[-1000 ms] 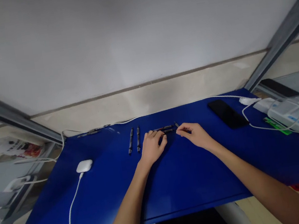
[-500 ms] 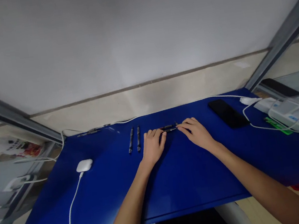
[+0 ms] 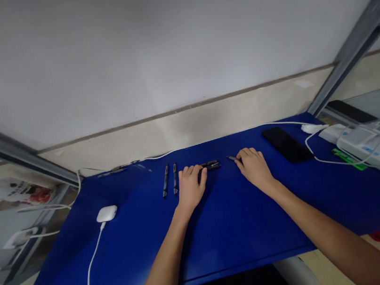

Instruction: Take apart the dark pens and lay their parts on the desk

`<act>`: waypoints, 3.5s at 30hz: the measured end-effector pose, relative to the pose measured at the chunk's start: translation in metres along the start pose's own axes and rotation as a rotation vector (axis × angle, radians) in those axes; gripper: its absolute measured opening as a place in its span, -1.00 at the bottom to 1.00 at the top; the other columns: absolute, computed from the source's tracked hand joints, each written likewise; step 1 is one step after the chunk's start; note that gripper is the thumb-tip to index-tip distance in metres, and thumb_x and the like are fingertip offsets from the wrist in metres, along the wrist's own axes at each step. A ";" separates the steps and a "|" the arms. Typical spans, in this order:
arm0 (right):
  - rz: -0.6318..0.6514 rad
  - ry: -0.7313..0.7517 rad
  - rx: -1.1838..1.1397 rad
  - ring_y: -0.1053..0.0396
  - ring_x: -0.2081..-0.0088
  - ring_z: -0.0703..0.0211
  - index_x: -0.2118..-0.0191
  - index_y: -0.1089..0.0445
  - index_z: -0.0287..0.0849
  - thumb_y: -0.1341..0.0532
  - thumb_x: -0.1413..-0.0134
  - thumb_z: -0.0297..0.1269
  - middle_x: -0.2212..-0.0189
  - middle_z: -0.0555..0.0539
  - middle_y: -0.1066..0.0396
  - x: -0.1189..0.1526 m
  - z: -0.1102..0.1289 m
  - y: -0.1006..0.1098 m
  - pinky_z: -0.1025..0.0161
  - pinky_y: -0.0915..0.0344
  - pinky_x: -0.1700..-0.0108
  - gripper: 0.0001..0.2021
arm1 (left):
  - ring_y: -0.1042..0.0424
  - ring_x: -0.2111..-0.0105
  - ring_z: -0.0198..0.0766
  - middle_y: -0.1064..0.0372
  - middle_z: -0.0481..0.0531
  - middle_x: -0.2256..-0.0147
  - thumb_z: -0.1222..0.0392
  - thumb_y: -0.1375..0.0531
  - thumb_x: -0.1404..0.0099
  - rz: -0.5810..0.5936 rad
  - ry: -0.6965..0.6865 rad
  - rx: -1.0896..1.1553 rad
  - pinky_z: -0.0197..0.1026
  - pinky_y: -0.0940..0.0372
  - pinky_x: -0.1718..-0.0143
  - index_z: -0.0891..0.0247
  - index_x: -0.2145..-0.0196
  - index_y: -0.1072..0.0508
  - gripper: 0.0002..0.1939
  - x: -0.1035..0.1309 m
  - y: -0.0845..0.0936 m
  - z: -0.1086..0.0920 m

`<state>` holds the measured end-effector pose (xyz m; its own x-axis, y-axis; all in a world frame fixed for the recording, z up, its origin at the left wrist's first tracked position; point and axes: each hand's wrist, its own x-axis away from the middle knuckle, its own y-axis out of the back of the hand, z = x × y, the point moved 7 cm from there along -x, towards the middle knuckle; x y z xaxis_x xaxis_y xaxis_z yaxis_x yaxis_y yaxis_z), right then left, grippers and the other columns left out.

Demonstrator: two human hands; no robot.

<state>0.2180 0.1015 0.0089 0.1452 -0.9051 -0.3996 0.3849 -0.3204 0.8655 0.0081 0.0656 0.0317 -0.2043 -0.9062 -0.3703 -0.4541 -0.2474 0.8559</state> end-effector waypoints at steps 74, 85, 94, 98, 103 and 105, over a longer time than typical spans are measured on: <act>0.310 0.071 -0.610 -0.26 0.58 0.26 0.49 -0.36 -0.16 -0.04 -0.27 -0.05 0.62 0.02 -0.35 0.009 0.049 0.006 0.31 -0.10 0.48 -0.61 | -0.33 0.15 -0.19 -0.43 0.02 0.17 0.02 0.10 -0.46 0.179 -0.173 0.073 -0.13 -0.11 0.13 0.10 0.06 -0.39 -0.67 0.005 -0.015 -0.021; 0.365 0.069 -0.669 -0.33 0.51 0.24 0.38 -0.39 -0.15 -0.08 -0.23 -0.05 0.52 0.01 -0.42 0.012 0.055 -0.001 0.32 -0.14 0.46 -0.69 | -0.32 0.16 -0.18 -0.43 0.03 0.20 -0.02 0.10 -0.45 0.186 -0.162 0.067 -0.12 -0.08 0.13 0.12 0.14 -0.43 -0.65 0.005 -0.017 -0.019; 0.403 0.062 -0.590 -0.25 0.60 0.26 0.54 -0.32 -0.16 -0.01 -0.28 -0.04 0.67 0.04 -0.28 0.014 0.052 -0.002 0.30 -0.10 0.48 -0.56 | -0.31 0.17 -0.17 -0.41 0.04 0.26 -0.06 0.09 -0.43 0.219 -0.193 0.068 -0.11 -0.08 0.12 0.13 0.15 -0.43 -0.63 0.006 -0.019 -0.022; 0.355 0.099 -0.661 -0.34 0.46 0.21 0.29 -0.36 -0.12 -0.13 -0.20 -0.08 0.47 0.00 -0.42 0.011 0.054 0.005 0.31 -0.18 0.42 -0.78 | -0.32 0.17 -0.17 -0.43 0.03 0.22 -0.02 0.10 -0.44 0.202 -0.160 0.062 -0.11 -0.09 0.13 0.13 0.16 -0.43 -0.64 0.005 -0.019 -0.018; 0.314 0.100 -0.534 -0.32 0.50 0.20 0.47 -0.28 -0.15 0.01 -0.30 -0.12 0.54 -0.03 -0.38 0.009 0.050 -0.003 0.27 -0.14 0.40 -0.64 | -0.32 0.12 -0.16 -0.42 0.04 0.18 -0.05 0.05 -0.42 0.209 -0.183 0.058 -0.10 -0.10 0.08 0.10 0.10 -0.42 -0.67 0.006 -0.022 -0.018; 0.331 0.094 -0.524 -0.30 0.52 0.21 0.52 -0.27 -0.16 0.03 -0.32 -0.11 0.57 -0.03 -0.37 0.010 0.049 -0.006 0.27 -0.13 0.41 -0.59 | -0.32 0.11 -0.16 -0.42 0.04 0.18 -0.04 0.04 -0.42 0.209 -0.199 0.062 -0.11 -0.10 0.07 0.10 0.10 -0.42 -0.68 0.007 -0.022 -0.020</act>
<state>0.1728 0.0810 0.0142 0.4034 -0.8968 -0.1816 0.6983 0.1735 0.6944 0.0339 0.0580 0.0174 -0.4622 -0.8488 -0.2569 -0.4352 -0.0353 0.8996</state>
